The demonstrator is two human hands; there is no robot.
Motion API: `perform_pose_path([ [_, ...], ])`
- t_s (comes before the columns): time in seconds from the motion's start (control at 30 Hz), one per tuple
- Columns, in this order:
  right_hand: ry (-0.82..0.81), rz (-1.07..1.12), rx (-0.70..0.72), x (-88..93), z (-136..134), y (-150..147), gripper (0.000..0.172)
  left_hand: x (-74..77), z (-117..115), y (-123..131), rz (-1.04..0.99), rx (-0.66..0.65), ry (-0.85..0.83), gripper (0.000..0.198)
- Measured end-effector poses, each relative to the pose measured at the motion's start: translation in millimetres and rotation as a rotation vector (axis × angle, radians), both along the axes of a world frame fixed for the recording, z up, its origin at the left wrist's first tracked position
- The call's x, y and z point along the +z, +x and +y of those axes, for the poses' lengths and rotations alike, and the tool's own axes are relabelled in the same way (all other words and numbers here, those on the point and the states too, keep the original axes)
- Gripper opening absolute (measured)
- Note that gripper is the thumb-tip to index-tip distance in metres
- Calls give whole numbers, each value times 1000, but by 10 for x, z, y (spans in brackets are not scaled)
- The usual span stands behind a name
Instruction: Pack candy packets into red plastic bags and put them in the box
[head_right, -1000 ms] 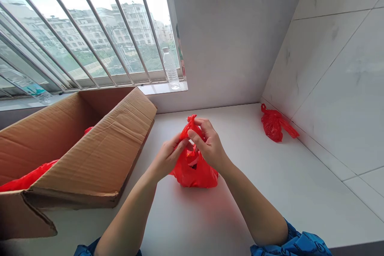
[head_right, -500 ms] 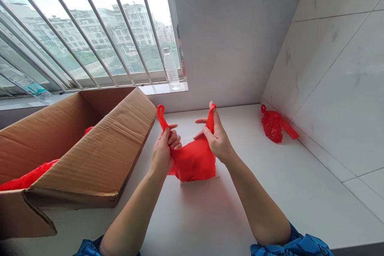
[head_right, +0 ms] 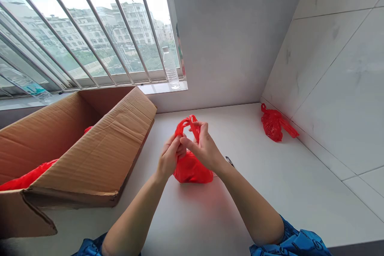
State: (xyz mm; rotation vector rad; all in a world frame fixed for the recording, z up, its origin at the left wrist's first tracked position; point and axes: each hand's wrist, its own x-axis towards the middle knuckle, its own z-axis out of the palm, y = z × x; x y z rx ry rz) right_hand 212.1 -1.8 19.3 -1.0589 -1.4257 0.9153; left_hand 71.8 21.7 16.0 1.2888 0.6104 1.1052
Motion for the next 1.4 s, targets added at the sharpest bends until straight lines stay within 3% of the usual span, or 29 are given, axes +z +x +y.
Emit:
perform_pose_path([
  [0.13, 72, 11, -60, -7, -17, -52, 37, 12, -63, 4, 350, -43, 209, 34],
  [0.23, 44, 235, -117, -31, 24, -51, 45, 70, -55, -19, 353, -148, 72, 26],
  [0.33, -36, 357, -17, -20, 53, 17, 42, 111, 20, -74, 158, -210, -172, 13],
  [0.43, -4, 206, 137, 24, 48, 109, 23, 129, 116, -142, -25, -160, -333, 24],
  [0.53, 138, -83, 137, 50, 32, 163, 13, 154, 158, -196, -31, -93, -327, 27],
  [0.7, 259, -298, -74, 21, 31, 156, 22, 178, 89, -222, 257, -120, -41, 36],
  [0.87, 284, -284, -69, 58, -6, 189, 24, 131, 90, -242, 490, -57, 145, 38],
  [0.97, 307, -286, -40, 100, -27, 257, 22, 167, 112, -267, 464, -77, 136, 37],
  [1.13, 392, -469, -116, 101, -9, 407, 26, 263, 96, -317, 342, -155, -43, 43],
  [1.27, 396, -607, -145, 167, -65, 507, 39, 210, 145, -328, 278, -37, -96, 46],
  [1.4, 92, -680, 0, 312, -241, 642, 47, 94, 291, -363, 357, 250, 145, 36],
])
